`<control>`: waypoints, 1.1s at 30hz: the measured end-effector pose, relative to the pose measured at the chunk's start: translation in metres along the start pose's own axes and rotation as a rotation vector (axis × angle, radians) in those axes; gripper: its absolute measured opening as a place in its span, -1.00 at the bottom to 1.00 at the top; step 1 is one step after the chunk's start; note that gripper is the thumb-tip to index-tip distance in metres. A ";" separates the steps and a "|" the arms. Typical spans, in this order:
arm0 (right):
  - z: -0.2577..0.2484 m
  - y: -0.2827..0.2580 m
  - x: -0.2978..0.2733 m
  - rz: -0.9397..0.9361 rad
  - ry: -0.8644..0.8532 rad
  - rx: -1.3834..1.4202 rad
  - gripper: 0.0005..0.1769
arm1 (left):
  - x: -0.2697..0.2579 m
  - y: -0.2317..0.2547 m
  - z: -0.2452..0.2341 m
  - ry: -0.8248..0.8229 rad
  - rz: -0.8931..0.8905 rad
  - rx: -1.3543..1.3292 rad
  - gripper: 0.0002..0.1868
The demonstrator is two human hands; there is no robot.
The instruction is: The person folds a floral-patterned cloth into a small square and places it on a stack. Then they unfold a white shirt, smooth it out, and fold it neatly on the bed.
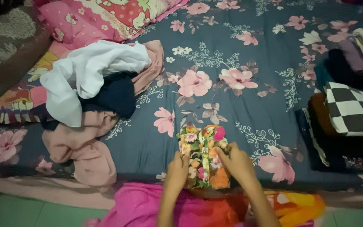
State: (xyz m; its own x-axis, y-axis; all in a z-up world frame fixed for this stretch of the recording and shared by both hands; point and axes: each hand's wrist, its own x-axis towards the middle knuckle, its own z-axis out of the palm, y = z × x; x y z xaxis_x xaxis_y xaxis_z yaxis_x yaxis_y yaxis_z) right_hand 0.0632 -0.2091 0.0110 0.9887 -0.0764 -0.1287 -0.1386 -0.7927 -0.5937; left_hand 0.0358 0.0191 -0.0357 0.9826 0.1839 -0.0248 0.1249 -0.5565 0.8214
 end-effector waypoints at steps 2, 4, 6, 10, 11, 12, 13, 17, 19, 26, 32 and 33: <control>0.002 -0.008 0.000 0.017 0.015 -0.088 -0.43 | -0.009 0.011 -0.002 0.059 -0.007 0.014 -0.60; 0.004 -0.012 -0.001 0.034 0.024 -0.114 -0.50 | -0.016 0.022 -0.005 0.105 -0.059 0.035 -0.60; 0.005 -0.011 -0.001 -0.035 0.074 -0.109 -0.58 | -0.021 0.031 -0.007 0.071 -0.140 0.019 -0.58; 0.007 -0.003 0.001 -0.035 0.086 -0.071 -0.60 | -0.021 0.044 -0.002 0.080 -0.023 0.306 -0.59; 0.007 0.000 0.001 -0.028 0.082 -0.062 -0.60 | -0.022 0.045 -0.001 0.107 -0.046 0.282 -0.58; 0.008 0.002 0.003 -0.020 0.079 -0.052 -0.60 | -0.022 0.047 0.001 0.134 -0.068 0.257 -0.58; 0.007 0.003 0.005 -0.013 0.077 -0.041 -0.60 | -0.021 0.050 0.002 0.162 -0.089 0.231 -0.57; 0.005 0.000 0.009 -0.044 0.082 -0.026 -0.59 | -0.023 0.055 -0.003 0.141 -0.121 0.168 -0.57; 0.000 -0.004 0.010 -0.042 0.087 -0.011 -0.56 | -0.024 0.055 -0.008 0.086 -0.175 0.033 -0.53; -0.005 -0.024 0.011 0.018 0.101 0.067 -0.39 | 0.004 0.026 -0.019 0.031 -0.071 -0.021 -0.57; 0.015 -0.020 0.027 -0.113 0.288 0.033 -0.50 | 0.020 0.000 -0.011 0.035 -0.047 -0.047 -0.57; 0.018 -0.019 0.032 -0.150 0.324 0.026 -0.54 | 0.018 0.001 -0.010 0.040 -0.059 -0.035 -0.56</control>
State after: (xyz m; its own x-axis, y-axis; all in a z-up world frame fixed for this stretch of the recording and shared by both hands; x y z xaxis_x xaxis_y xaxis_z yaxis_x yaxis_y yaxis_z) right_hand 0.0963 -0.1856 0.0037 0.9642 -0.1520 0.2172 0.0118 -0.7940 -0.6078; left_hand 0.0518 0.0298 -0.0300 0.9674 0.2480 -0.0513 0.1766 -0.5155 0.8385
